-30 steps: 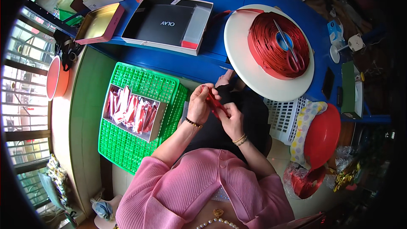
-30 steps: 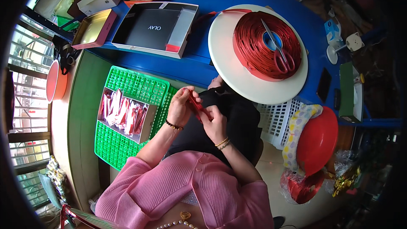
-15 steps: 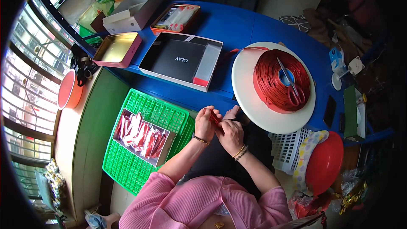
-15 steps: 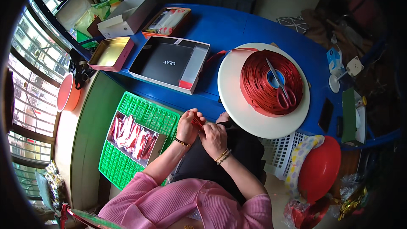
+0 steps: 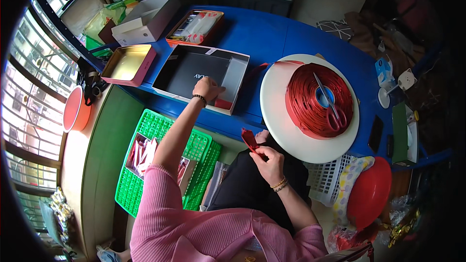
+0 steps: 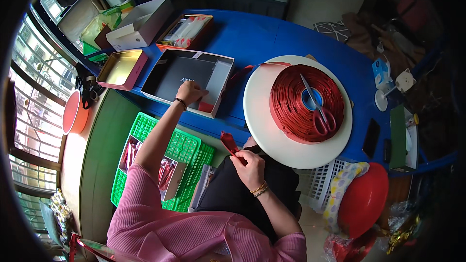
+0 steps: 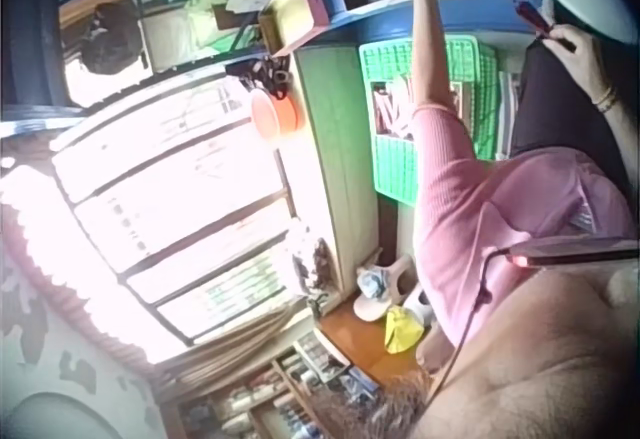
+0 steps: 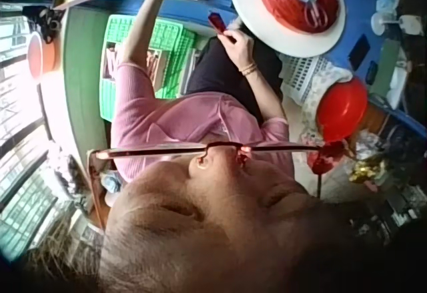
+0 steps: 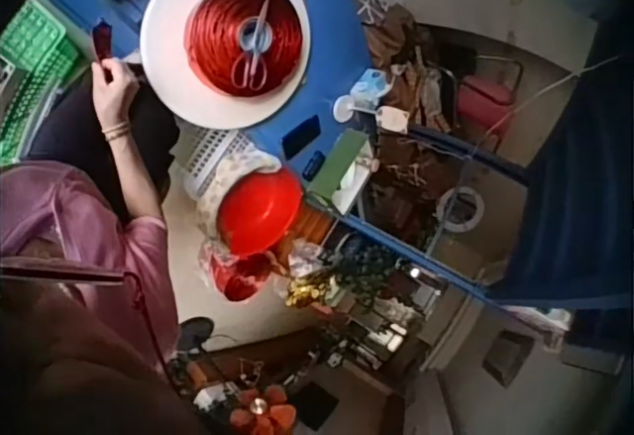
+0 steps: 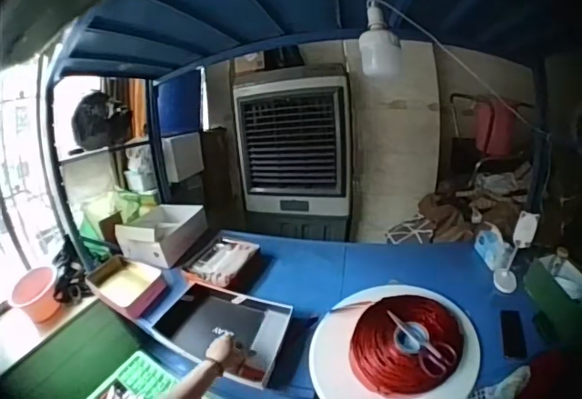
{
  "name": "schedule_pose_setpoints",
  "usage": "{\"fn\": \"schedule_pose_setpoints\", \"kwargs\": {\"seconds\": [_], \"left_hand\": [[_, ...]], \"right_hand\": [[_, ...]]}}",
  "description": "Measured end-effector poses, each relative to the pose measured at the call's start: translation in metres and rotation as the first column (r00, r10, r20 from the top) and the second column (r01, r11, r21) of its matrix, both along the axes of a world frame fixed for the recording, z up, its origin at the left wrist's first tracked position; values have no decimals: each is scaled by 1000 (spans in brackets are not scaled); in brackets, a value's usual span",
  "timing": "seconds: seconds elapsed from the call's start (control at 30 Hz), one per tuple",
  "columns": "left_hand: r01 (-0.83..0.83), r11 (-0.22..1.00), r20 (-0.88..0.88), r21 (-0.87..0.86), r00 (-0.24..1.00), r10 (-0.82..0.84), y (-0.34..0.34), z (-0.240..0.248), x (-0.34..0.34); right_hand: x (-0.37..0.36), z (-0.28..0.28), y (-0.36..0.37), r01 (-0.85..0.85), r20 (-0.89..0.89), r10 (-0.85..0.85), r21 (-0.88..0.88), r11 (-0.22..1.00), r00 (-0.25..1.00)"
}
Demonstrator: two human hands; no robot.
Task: The recorder is cutting lengths of red ribbon from a large spool and assembling them into decorative bows at a manual workstation.
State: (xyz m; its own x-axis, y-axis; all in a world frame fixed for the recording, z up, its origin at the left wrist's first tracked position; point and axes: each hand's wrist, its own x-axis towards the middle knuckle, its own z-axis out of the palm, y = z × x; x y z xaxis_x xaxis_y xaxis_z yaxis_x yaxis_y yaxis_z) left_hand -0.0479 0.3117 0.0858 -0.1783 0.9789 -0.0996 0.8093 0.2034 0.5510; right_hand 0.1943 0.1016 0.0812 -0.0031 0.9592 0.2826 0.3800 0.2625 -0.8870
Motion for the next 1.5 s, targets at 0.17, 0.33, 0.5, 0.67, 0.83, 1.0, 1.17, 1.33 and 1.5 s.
{"fn": "schedule_pose_setpoints", "kwargs": {"seconds": [0.17, 0.33, 0.5, 0.67, 0.83, 1.0, 1.17, 1.33, 1.5], "left_hand": [[71, 986, 212, -151, 976, -38, 15, -19, -13], [70, 997, 239, -32, 969, -60, 19, -14, -18], [-3, 999, 789, -47, 614, 39, -25, 39, -13], [122, 987, 982, -108, 170, 87, -120, 38, 11], [82, 937, 941, -339, 40, 337, -167, -3, 48], [161, 893, 906, -421, 29, 422, -183, -21, 71], [153, 898, 910, -412, 24, 413, -192, -26, 82], [194, 940, 950, -280, -86, 301, -197, -29, 88], [114, 940, 947, -321, 44, 318, -208, -26, 96]], "right_hand": [[7, -6, -8, -1, 21, 0, 29, 1000, 1000], [14, -8, -16, 5, 25, -6, 19, 1000, 1000], [27, 0, -21, 76, 50, -75, -10, 997, 996], [37, 17, -26, 106, 76, -111, 67, 992, 991], [37, 30, -43, 15, 196, -55, 196, 980, 979], [40, 25, -58, -37, 323, -36, 219, 975, 946], [42, 12, -58, -30, 363, -49, 208, 978, 930], [38, 3, -56, -36, 423, -49, 191, 981, 905], [33, 4, -54, -15, 425, -78, 210, 977, 902]]}}
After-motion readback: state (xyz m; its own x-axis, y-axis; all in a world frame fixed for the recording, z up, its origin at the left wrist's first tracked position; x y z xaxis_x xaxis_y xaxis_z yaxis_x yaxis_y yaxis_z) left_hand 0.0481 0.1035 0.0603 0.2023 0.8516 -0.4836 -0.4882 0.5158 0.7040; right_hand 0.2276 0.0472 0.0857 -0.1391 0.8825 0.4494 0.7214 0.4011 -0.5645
